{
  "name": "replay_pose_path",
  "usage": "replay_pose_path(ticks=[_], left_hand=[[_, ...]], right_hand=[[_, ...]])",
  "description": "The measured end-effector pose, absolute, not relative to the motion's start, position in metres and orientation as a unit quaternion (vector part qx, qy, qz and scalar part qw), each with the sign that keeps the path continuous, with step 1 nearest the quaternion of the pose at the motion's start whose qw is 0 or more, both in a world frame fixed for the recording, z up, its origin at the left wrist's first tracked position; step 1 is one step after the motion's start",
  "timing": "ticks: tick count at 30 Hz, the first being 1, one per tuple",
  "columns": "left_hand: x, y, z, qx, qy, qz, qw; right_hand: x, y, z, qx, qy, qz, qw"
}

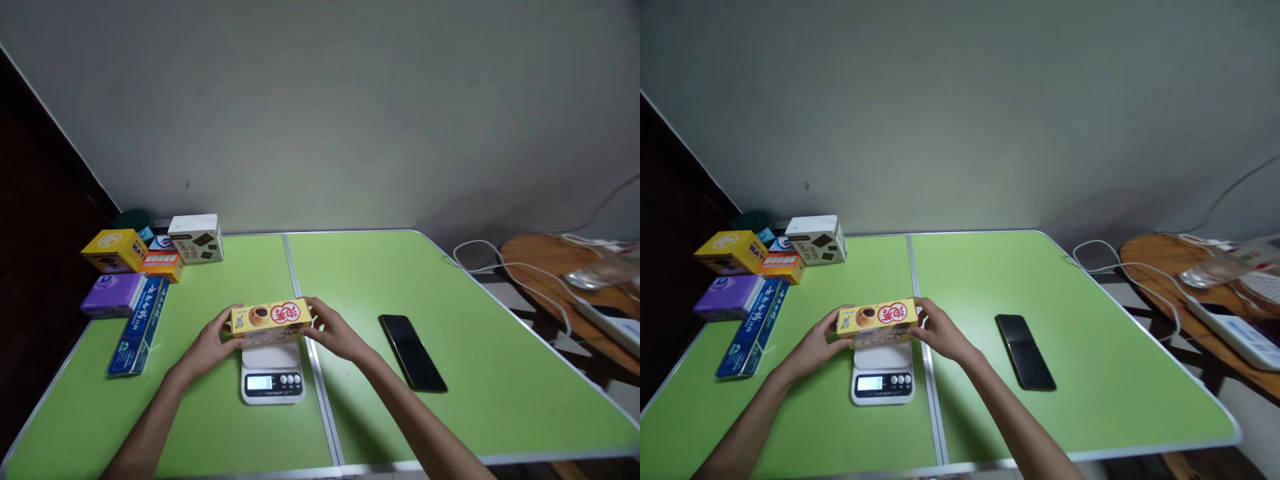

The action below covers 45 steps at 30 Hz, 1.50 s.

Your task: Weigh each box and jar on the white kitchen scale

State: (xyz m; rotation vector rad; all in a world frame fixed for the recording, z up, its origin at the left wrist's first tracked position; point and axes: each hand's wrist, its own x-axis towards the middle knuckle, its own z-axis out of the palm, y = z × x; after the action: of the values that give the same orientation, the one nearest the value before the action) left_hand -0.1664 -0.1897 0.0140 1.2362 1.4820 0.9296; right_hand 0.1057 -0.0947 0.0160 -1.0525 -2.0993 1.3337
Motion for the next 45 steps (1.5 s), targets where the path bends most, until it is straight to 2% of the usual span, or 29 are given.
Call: replay_pose_path(ticks=[8, 15, 25, 34, 37, 40, 43, 45], left_hand=[[-0.187, -0.208, 0.022, 0.506, 0.682, 0.303, 0.432], [-0.213, -0.226, 0.01, 0.521, 0.693, 0.324, 0.379], [-0.198, -0.223, 0.013, 0.56, 0.677, 0.29, 0.378], [-0.177, -0.21, 0.03, 0.616, 0.681, 0.245, 0.311], [-0.163, -0.195, 0.051, 0.673, 0.661, 0.231, 0.237], [-0.125, -0.162, 0.075, 0.731, 0.621, 0.232, 0.162], [-0.057, -0.107, 0.089, 0.76, 0.573, 0.234, 0.198], [-0.001, -0.059, 0.087, 0.742, 0.566, 0.268, 0.238]], right_hand=[[0.136, -0.091, 0.025, -0.402, -0.749, 0.498, 0.173], [0.157, -0.099, 0.013, -0.428, -0.729, 0.508, 0.163], [0.132, -0.105, 0.011, -0.401, -0.74, 0.51, 0.177], [0.112, -0.095, 0.0, -0.363, -0.77, 0.499, 0.163], [0.123, -0.086, 0.024, -0.326, -0.816, 0.454, 0.146], [0.153, -0.07, 0.074, -0.306, -0.879, 0.343, 0.13], [0.2, -0.041, 0.122, -0.355, -0.901, 0.2, 0.149], [0.241, -0.011, 0.135, -0.437, -0.862, 0.148, 0.212]])
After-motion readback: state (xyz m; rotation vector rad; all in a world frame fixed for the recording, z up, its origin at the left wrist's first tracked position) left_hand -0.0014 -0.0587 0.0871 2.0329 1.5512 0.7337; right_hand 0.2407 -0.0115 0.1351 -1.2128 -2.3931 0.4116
